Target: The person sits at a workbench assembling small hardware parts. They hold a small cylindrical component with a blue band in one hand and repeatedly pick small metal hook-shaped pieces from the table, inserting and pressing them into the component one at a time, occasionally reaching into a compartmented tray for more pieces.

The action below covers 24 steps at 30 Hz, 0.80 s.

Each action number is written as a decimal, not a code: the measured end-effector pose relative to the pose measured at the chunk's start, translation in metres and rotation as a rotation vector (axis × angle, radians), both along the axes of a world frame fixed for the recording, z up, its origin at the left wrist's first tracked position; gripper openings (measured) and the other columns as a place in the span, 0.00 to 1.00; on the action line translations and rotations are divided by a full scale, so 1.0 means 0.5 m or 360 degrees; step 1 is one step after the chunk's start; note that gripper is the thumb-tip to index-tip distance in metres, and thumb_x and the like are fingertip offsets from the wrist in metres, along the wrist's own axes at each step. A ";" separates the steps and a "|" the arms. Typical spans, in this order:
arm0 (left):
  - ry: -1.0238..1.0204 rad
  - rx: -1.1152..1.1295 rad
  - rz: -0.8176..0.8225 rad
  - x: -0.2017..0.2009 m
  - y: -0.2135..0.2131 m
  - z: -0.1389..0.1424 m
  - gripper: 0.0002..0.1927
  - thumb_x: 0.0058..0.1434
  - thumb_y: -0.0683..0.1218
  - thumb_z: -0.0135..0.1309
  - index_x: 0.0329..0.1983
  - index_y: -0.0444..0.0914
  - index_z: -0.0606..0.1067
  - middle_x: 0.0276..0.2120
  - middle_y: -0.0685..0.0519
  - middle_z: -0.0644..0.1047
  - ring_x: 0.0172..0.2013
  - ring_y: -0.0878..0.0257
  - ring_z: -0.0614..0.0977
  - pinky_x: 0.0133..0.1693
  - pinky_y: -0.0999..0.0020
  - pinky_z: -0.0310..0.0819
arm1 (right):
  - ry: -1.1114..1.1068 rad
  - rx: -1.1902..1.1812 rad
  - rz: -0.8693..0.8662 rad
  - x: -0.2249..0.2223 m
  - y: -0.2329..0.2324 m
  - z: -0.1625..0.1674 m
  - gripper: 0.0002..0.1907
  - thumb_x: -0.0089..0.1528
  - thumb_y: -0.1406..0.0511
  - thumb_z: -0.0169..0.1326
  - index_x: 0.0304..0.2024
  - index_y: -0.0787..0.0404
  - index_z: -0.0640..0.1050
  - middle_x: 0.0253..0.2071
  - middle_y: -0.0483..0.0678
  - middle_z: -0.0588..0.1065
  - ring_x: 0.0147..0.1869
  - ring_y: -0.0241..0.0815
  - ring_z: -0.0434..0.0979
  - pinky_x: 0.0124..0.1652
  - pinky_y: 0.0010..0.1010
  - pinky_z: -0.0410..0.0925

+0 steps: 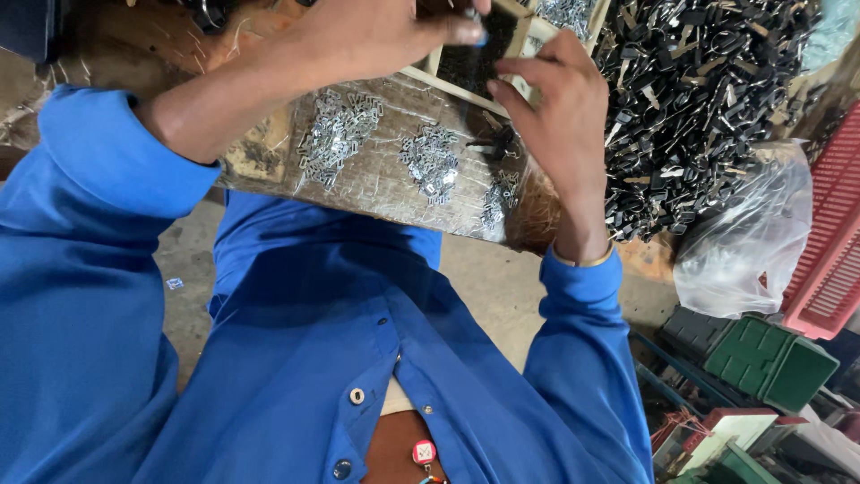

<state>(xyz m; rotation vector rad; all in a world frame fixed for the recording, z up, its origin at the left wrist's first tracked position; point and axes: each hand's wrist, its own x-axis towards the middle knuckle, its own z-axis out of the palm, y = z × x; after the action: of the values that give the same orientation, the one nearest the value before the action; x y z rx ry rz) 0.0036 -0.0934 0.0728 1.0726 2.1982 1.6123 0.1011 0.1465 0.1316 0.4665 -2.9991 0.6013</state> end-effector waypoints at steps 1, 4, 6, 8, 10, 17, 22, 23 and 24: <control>-0.0148 0.0113 -0.0073 -0.001 0.002 -0.003 0.13 0.75 0.50 0.61 0.55 0.40 0.77 0.44 0.49 0.84 0.45 0.58 0.87 0.44 0.61 0.80 | -0.0014 0.0059 0.0035 -0.015 -0.001 -0.007 0.09 0.61 0.64 0.71 0.44 0.57 0.87 0.37 0.51 0.71 0.41 0.49 0.75 0.39 0.39 0.66; -0.0151 0.0104 -0.0072 -0.005 0.005 -0.011 0.13 0.74 0.49 0.64 0.54 0.40 0.77 0.45 0.52 0.83 0.47 0.61 0.86 0.48 0.64 0.79 | -0.0047 0.0185 0.0122 -0.047 -0.005 -0.022 0.08 0.58 0.62 0.71 0.39 0.55 0.87 0.37 0.51 0.72 0.43 0.51 0.76 0.39 0.41 0.66; -0.0205 0.0232 -0.0090 -0.011 0.010 -0.011 0.12 0.73 0.47 0.63 0.55 0.39 0.77 0.47 0.53 0.83 0.50 0.61 0.86 0.51 0.64 0.80 | -0.0053 0.0203 0.0147 -0.059 -0.004 -0.028 0.06 0.57 0.64 0.69 0.36 0.55 0.86 0.38 0.51 0.74 0.44 0.52 0.77 0.40 0.42 0.67; -0.0225 0.0276 -0.0086 -0.017 0.012 -0.012 0.11 0.73 0.45 0.62 0.55 0.39 0.77 0.48 0.53 0.83 0.51 0.62 0.86 0.52 0.65 0.82 | -0.0095 0.0008 0.0108 -0.065 0.001 -0.032 0.05 0.62 0.66 0.68 0.37 0.59 0.84 0.37 0.50 0.73 0.44 0.51 0.77 0.41 0.42 0.67; -0.0205 0.0237 -0.0050 -0.020 0.010 -0.011 0.11 0.73 0.45 0.62 0.54 0.39 0.77 0.49 0.53 0.82 0.52 0.63 0.86 0.51 0.67 0.83 | -0.0070 -0.0151 0.0103 -0.071 0.008 -0.040 0.06 0.64 0.67 0.67 0.39 0.63 0.82 0.38 0.51 0.73 0.44 0.50 0.76 0.42 0.41 0.67; -0.0248 0.0398 0.0026 -0.031 0.025 -0.033 0.12 0.70 0.41 0.66 0.54 0.36 0.78 0.50 0.52 0.82 0.52 0.62 0.85 0.55 0.67 0.83 | 0.0086 -0.0659 0.0015 -0.107 0.042 -0.087 0.05 0.73 0.72 0.62 0.46 0.65 0.78 0.39 0.47 0.72 0.37 0.38 0.68 0.37 0.28 0.61; -0.0342 0.0466 0.0043 -0.037 0.040 -0.048 0.12 0.68 0.39 0.67 0.53 0.33 0.79 0.49 0.50 0.84 0.52 0.62 0.87 0.56 0.67 0.83 | -0.0157 -0.1328 -0.0151 -0.091 0.041 -0.093 0.03 0.76 0.73 0.58 0.52 0.66 0.77 0.42 0.42 0.72 0.38 0.28 0.63 0.38 0.20 0.57; -0.0371 0.0461 0.0057 -0.037 0.041 -0.050 0.12 0.68 0.39 0.68 0.52 0.33 0.79 0.49 0.50 0.84 0.51 0.62 0.87 0.56 0.67 0.83 | -0.0164 -0.1301 -0.0132 -0.087 0.037 -0.092 0.03 0.76 0.74 0.58 0.52 0.66 0.77 0.44 0.42 0.71 0.38 0.28 0.63 0.38 0.20 0.56; -0.0396 0.0458 0.0070 -0.038 0.041 -0.050 0.12 0.69 0.39 0.68 0.52 0.33 0.79 0.48 0.50 0.85 0.51 0.62 0.88 0.56 0.68 0.83 | -0.0168 -0.1273 -0.0111 -0.087 0.033 -0.091 0.04 0.76 0.75 0.58 0.53 0.67 0.78 0.47 0.43 0.71 0.39 0.28 0.62 0.38 0.19 0.56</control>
<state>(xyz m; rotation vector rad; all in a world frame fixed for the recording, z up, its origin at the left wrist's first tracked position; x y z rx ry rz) -0.0154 -0.0727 0.0476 0.8375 1.8839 2.0059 0.0576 0.1633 0.0863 0.2655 -2.5209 1.7269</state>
